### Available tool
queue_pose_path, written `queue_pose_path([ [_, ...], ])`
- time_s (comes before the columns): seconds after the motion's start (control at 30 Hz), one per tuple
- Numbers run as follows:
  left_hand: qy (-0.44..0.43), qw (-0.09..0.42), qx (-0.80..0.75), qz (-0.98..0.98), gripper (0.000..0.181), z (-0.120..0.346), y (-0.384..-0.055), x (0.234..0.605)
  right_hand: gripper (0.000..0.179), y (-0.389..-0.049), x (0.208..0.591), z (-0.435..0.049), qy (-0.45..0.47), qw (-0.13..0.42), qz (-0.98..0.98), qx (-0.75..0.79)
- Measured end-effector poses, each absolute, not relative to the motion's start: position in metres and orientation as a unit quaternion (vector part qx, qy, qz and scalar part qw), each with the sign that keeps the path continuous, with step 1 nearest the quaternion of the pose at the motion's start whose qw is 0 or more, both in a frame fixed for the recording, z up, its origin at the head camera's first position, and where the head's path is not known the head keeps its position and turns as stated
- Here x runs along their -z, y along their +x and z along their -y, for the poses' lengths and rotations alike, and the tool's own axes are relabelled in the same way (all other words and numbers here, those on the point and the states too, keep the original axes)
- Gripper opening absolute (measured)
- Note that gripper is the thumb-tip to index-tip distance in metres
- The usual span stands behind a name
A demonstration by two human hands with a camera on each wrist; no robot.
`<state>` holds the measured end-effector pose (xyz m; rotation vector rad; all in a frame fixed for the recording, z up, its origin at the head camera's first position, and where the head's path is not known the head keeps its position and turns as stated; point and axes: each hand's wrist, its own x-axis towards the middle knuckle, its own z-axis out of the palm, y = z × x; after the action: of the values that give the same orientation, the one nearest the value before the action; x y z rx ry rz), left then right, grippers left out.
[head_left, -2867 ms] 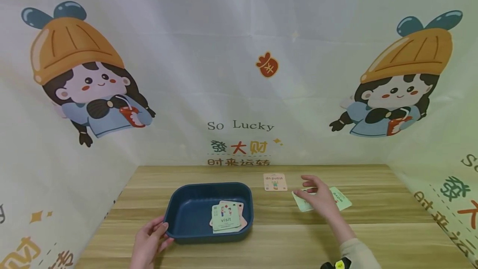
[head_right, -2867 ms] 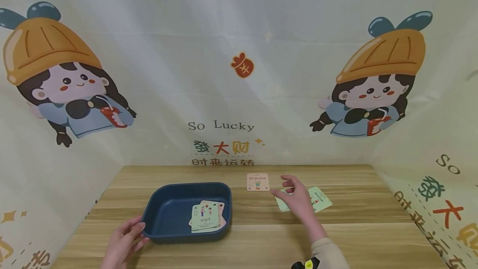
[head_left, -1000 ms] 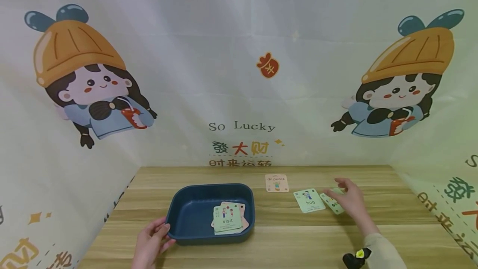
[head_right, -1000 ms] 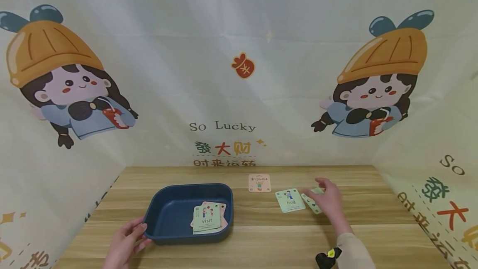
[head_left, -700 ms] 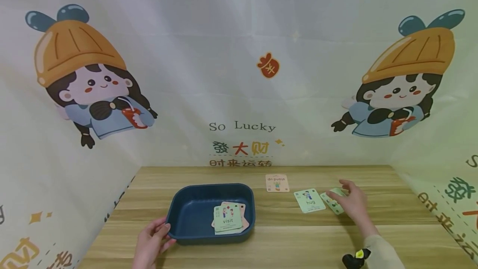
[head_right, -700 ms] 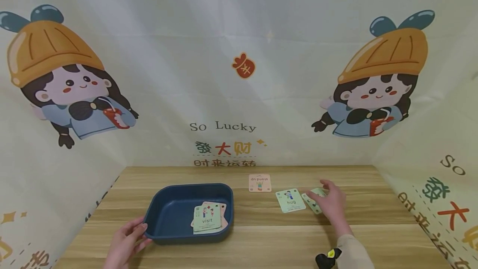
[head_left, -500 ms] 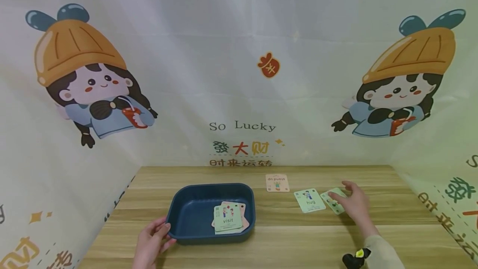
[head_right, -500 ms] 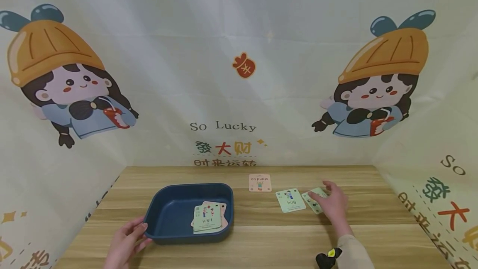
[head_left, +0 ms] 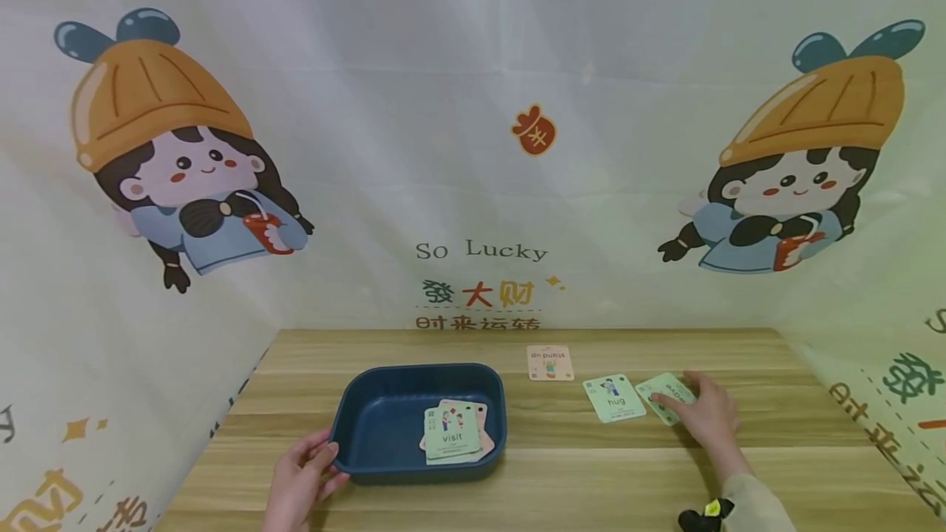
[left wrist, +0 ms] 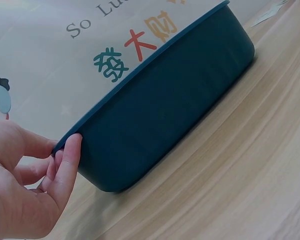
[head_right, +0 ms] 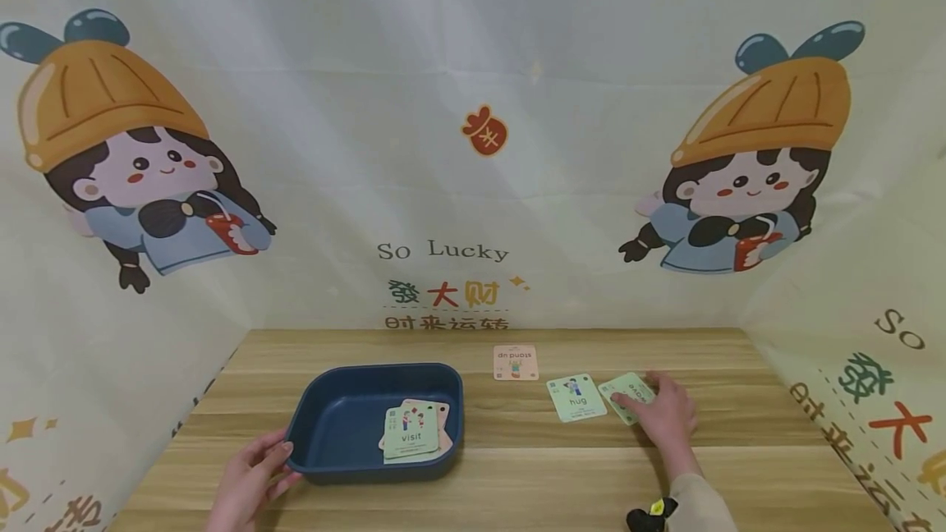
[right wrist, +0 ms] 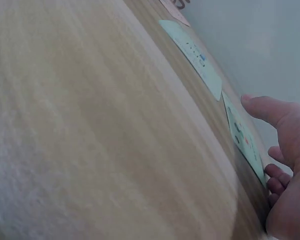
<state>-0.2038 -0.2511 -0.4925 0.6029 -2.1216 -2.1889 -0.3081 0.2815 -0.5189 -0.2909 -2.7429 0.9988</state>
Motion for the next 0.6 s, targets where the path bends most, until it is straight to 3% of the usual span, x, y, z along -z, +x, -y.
queue_pose_path([
  [0.6,0.192,0.021,0.702,0.685,0.044,0.25,-0.2041,0.4926,0.092,-0.3045,0.5222,-0.282,-0.08,0.078,0.943,-0.315],
])
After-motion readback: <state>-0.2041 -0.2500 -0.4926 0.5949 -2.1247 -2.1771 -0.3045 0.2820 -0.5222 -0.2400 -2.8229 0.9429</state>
